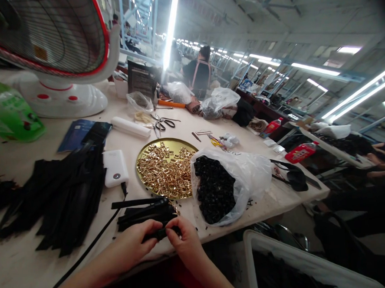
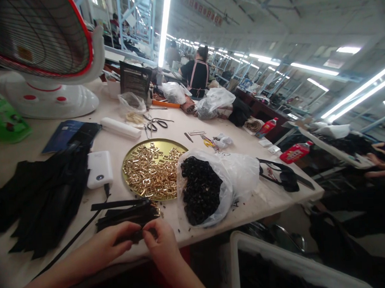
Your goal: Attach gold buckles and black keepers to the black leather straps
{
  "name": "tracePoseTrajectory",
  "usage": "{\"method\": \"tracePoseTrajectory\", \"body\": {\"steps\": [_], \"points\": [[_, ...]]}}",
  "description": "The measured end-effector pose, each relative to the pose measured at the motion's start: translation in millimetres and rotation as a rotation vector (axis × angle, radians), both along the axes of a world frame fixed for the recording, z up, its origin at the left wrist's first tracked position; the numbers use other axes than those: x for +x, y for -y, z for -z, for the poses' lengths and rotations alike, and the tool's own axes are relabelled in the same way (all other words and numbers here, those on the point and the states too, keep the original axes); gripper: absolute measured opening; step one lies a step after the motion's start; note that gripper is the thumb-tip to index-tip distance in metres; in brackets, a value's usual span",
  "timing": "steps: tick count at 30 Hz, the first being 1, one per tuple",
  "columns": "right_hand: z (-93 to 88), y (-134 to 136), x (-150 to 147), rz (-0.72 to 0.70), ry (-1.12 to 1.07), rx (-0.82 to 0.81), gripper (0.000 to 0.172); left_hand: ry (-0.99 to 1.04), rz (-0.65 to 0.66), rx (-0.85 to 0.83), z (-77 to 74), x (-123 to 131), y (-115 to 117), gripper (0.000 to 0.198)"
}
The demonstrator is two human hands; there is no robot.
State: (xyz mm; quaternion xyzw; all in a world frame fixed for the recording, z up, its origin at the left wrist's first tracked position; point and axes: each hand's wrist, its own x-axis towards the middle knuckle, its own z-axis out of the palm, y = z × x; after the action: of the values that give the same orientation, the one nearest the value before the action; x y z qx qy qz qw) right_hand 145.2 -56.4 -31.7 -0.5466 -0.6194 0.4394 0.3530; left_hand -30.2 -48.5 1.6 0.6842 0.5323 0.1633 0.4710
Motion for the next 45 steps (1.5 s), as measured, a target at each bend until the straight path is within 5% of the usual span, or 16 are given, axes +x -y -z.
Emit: {"method": "tracePoseTrajectory", "body": {"steps": [9, 15, 25, 30, 41, 45], "points": [[0.7, -0.2, -6.9, 0.100, -0.294, -0.354, 0.010, -0.038, -0.042, 0.018, 10.9, 7.3, -0.1, 0.033], [10.3, 4.1, -19.0, 0.254, -0.346, -0.317, 0.013, -0.058, -0.125, 0.018, 12.0, 12.1, 2.5, 0.029], [5.0, -0.3, -10.2, 0.157, -0.345, -0.390, 0.013, -0.101, -0.074, 0.010, 13.7, 11.3, 0.2, 0.024], [-0.1, -0.6, -2.9, -0.003, -0.324, -0.382, 0.012, -0.050, 0.005, -0.009, 10.9, 3.8, -3.3, 0.025], [-9.5, 1.3, 7.2, -0.199, 0.092, -0.005, 0.010, -0.120, 0.046, -0.071, 8.6, 11.4, 2.8, 0.024], [-1.2, 1.9, -0.2, -0.032, -0.061, -0.148, 0.006, -0.107, 0.027, -0.033, 10.6, 12.9, 0.9, 0.025]]}}
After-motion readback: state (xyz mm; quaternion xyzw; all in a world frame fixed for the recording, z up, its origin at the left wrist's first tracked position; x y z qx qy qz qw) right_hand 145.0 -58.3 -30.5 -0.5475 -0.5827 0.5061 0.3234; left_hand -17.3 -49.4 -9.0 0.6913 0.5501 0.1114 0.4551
